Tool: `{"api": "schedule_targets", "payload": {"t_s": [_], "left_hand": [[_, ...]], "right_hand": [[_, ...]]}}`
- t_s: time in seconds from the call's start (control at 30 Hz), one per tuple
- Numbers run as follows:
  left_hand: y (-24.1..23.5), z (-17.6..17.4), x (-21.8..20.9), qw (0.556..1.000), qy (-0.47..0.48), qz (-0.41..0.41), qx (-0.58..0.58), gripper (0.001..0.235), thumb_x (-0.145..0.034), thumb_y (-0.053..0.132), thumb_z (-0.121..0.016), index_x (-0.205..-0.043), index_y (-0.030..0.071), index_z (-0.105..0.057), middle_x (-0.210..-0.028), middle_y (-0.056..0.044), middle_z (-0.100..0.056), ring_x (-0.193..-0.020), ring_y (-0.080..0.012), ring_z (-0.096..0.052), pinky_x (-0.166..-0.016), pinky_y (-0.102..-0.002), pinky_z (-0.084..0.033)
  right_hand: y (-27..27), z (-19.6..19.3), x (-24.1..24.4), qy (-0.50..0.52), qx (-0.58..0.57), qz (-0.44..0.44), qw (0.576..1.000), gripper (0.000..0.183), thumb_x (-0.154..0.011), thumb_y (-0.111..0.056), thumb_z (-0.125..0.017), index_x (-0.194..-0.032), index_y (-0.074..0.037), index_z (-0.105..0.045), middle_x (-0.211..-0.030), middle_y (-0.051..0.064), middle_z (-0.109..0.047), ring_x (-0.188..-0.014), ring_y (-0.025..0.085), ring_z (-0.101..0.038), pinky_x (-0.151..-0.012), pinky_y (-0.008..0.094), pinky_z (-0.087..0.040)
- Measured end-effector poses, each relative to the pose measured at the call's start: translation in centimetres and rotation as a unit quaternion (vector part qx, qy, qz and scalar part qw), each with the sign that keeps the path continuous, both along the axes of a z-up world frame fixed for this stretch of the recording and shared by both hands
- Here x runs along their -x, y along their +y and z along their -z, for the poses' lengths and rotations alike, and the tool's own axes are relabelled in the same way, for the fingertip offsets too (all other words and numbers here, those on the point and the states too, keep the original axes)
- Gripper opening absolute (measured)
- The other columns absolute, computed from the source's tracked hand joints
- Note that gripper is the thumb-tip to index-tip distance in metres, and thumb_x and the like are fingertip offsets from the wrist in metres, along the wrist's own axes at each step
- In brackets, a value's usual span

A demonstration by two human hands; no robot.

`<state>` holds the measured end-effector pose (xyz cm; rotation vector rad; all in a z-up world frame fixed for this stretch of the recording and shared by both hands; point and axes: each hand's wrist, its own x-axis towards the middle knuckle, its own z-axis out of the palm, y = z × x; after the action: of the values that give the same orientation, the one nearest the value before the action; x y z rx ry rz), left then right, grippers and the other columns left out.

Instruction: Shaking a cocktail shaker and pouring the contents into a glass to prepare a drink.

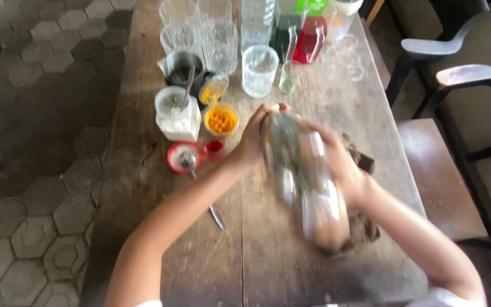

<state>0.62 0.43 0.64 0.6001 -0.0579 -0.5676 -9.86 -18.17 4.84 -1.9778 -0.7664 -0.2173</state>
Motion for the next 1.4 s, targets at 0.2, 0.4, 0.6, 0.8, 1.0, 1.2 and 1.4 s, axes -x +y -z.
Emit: {"api": "schedule_targets", "payload": {"t_s": [0.2, 0.4, 0.6, 0.8, 1.0, 1.2, 1.4], "left_hand": [[-1.6, 2.8, 0.4, 0.995, 0.063, -0.01, 0.081, 0.033, -0.099, 0.043, -0.051, -0.105, 0.015, -0.068, -0.1, -0.007, -0.075, -0.102, -0.0236, -0.072, -0.093, -0.038, -0.056], [0.1, -2.7, 2.2, 0.996, -0.074, 0.032, -0.026, 0.026, -0.093, 0.031, -0.056, -0.101, 0.009, -0.066, -0.1, -0.017, -0.072, -0.09, -0.0241, -0.071, -0.087, -0.037, -0.056], [-0.5, -2.9, 0.8, 0.997, -0.074, 0.013, -0.031, 0.026, -0.094, 0.036, -0.055, -0.102, 0.013, -0.065, -0.099, -0.011, -0.073, -0.087, -0.0206, -0.071, -0.083, -0.036, -0.055], [-0.3, 2.8, -0.6, 0.998, -0.01, -0.009, -0.057, 0.021, -0.09, 0.036, -0.058, -0.096, 0.017, -0.066, -0.097, -0.004, -0.074, -0.085, -0.0162, -0.068, -0.087, -0.032, -0.052], [-0.3, -1.1, 0.4, 0.998, -0.039, 0.017, -0.046, 0.025, -0.092, 0.037, -0.059, -0.098, 0.014, -0.065, -0.099, -0.012, -0.073, -0.088, -0.0203, -0.071, -0.085, -0.035, -0.055], [-0.4, -3.3, 2.2, 0.994, -0.081, 0.032, -0.063, 0.032, -0.089, 0.042, -0.059, -0.099, 0.012, -0.062, -0.1, -0.015, -0.071, -0.082, -0.0212, -0.07, -0.077, -0.033, -0.055], [-0.9, -2.9, -0.3, 0.994, -0.052, -0.006, -0.094, 0.026, -0.087, 0.04, -0.068, -0.09, 0.014, -0.065, -0.074, -0.003, -0.068, -0.061, -0.0131, -0.066, -0.06, -0.027, -0.053]], "right_hand": [[2.7, -1.9, 1.1, 0.077, -0.022, 0.104, 0.991, 0.082, -0.072, -0.052, -0.071, -0.142, -0.012, -0.06, -0.151, 0.026, -0.045, -0.141, 0.048, -0.04, -0.112, 0.057, -0.034], [3.2, -1.8, 0.1, 0.221, 0.013, 0.194, 0.956, 0.059, -0.078, -0.035, -0.063, -0.135, -0.023, -0.065, -0.127, 0.022, -0.065, -0.121, 0.047, -0.059, -0.1, 0.058, -0.046], [0.3, -1.1, 0.8, 0.206, 0.024, 0.115, 0.972, 0.068, -0.074, -0.038, -0.069, -0.139, -0.019, -0.059, -0.135, 0.025, -0.053, -0.126, 0.048, -0.051, -0.103, 0.058, -0.042], [-4.0, 7.1, -2.0, 0.093, -0.022, -0.071, 0.993, 0.121, -0.056, -0.063, -0.084, -0.152, -0.003, -0.041, -0.165, 0.031, -0.019, -0.145, 0.052, -0.029, -0.106, 0.06, -0.034], [-5.9, 13.6, -2.8, 0.155, -0.089, -0.071, 0.981, 0.168, -0.032, -0.088, -0.083, -0.16, 0.001, -0.019, -0.165, 0.03, -0.012, -0.131, 0.055, -0.039, -0.077, 0.061, -0.058], [0.4, 3.0, -3.2, 0.045, 0.022, 0.047, 0.998, 0.106, -0.064, -0.066, -0.077, -0.152, -0.015, -0.047, -0.158, 0.018, -0.039, -0.143, 0.041, -0.043, -0.115, 0.05, -0.039], [-2.8, 2.7, 4.6, 0.143, 0.059, 0.104, 0.982, 0.094, -0.073, -0.044, -0.078, -0.155, -0.019, -0.04, -0.161, 0.013, -0.038, -0.147, 0.036, -0.036, -0.122, 0.052, -0.031]]}}
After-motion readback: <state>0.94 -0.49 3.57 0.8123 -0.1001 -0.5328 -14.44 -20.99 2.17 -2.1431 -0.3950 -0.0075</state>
